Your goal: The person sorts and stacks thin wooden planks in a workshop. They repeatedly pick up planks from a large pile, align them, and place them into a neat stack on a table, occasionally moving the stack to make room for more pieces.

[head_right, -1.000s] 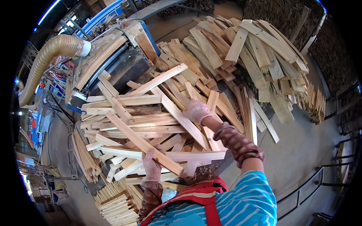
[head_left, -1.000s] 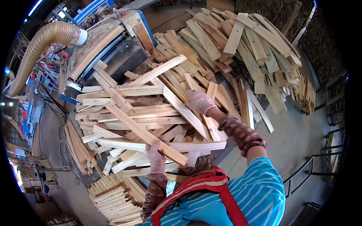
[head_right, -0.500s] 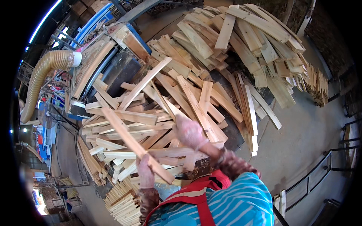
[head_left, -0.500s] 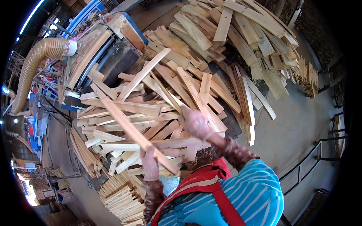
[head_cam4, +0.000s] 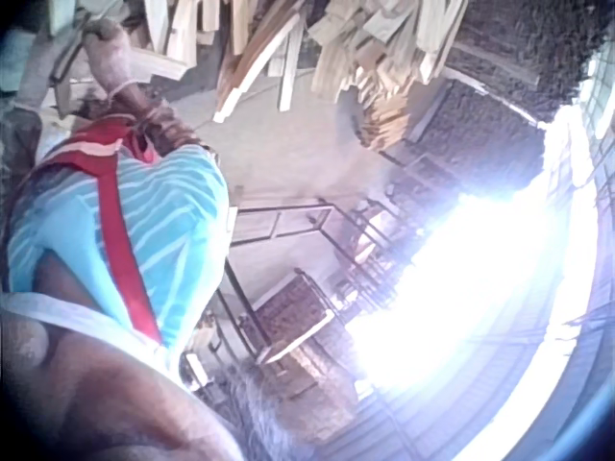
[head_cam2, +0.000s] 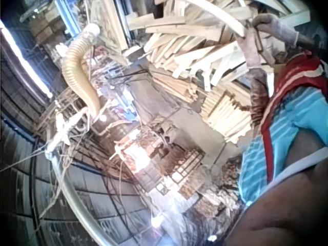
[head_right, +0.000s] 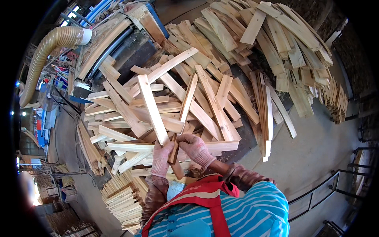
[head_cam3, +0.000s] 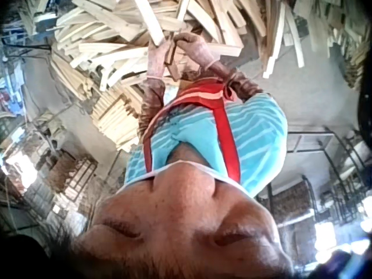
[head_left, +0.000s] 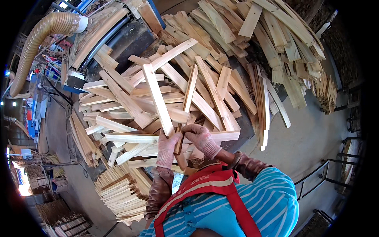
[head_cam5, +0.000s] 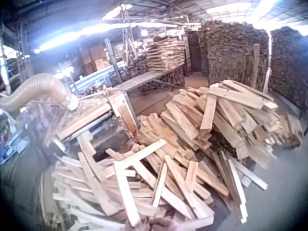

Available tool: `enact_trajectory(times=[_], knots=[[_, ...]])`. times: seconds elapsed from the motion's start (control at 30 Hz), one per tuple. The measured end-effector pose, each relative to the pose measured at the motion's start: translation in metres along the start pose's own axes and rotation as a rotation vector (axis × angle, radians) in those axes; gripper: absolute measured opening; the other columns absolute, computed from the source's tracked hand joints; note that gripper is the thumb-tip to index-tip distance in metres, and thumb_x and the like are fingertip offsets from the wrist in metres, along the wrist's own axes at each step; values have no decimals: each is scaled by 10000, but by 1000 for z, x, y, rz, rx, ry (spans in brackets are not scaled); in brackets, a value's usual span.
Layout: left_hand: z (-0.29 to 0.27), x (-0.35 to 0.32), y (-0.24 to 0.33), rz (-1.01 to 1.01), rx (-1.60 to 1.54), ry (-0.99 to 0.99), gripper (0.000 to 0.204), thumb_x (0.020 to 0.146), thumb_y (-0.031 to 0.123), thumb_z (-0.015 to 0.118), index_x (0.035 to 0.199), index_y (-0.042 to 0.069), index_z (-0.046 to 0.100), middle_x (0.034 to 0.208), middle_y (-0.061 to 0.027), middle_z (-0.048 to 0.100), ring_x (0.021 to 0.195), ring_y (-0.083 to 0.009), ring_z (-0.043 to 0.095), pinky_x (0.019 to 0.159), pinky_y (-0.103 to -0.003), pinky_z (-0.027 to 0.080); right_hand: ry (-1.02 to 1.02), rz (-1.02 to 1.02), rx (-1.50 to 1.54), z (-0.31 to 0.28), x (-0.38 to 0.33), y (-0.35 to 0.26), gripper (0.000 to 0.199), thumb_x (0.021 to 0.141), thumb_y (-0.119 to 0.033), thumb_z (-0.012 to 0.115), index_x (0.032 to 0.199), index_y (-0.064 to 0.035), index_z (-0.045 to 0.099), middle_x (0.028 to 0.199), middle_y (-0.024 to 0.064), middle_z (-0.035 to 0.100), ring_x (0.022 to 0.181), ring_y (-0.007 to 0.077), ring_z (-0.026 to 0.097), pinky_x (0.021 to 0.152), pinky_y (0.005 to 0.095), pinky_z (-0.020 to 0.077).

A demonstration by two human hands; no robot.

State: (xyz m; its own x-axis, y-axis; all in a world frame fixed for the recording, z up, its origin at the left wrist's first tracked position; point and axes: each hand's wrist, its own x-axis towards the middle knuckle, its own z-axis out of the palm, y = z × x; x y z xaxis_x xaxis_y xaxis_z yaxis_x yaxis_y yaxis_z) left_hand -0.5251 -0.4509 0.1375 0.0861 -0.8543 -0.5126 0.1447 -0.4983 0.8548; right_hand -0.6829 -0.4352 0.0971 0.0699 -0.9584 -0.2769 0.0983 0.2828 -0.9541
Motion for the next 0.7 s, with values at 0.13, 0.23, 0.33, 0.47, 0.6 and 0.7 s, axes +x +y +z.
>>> enact_trajectory(times=[0.13, 0.23, 0.33, 0.47, 0.6, 0.7], knots=[[-14, -2, -12, 39, 114, -98, 597, 814, -83, 686, 1370, 18, 494, 1095, -81, 667, 938, -176, 674, 805, -291, 582, 45, 147, 322, 0, -7, 6, 174, 915, -48, 671, 1063, 20, 733, 945, 71, 748, 845, 120, 678, 773, 262, 553], [-10, -23, -6, 26, 56, -120, 599, 811, -96, 659, 1378, 10, 498, 1105, -84, 668, 945, -182, 675, 811, -291, 580, 180, 145, 400, -3, -25, 18, 161, 930, -32, 646, 1057, 18, 729, 925, 68, 732, 824, 129, 665, 753, 267, 546], [-11, -33, -16, -64, -92, -98, 584, 824, -96, 658, 1379, 17, 513, 1111, -99, 674, 918, -210, 691, 780, -324, 602, 337, 170, 407, -14, -30, 23, 183, 958, -80, 628, 1098, 4, 711, 919, 49, 712, 825, 135, 661, 785, 281, 554], [-7, -36, -18, -56, -162, -120, 554, 840, -83, 660, 1370, 11, 530, 1135, -117, 679, 915, -232, 702, 771, -349, 621, 240, 251, 478, -39, -12, -8, 473, 956, -241, 655, 1343, 21, 582, 1014, 82, 688, 818, 147, 645, 753, 290, 548], [8, -41, -11, -26, -51, -182, 480, 843, -58, 650, 1314, -13, 571, 1121, -109, 683, 924, -217, 699, 787, -326, 614, 148, 40, 174, -26, 13, -3, 552, 940, -231, 681, 1386, 61, 539, 1078, 96, 678, 909, 173, 625, 788, 304, 540], [-6, -28, -29, -58, 45, -124, 368, 894, -5, 663, 1254, 0, 585, 1102, -103, 691, 901, -205, 704, 778, -320, 613, 112, -23, 316, -33, 6, -2, 672, 946, -173, 710, 1479, 112, 416, 1293, 157, 638, 1138, 207, 618, 989, 316, 508]])
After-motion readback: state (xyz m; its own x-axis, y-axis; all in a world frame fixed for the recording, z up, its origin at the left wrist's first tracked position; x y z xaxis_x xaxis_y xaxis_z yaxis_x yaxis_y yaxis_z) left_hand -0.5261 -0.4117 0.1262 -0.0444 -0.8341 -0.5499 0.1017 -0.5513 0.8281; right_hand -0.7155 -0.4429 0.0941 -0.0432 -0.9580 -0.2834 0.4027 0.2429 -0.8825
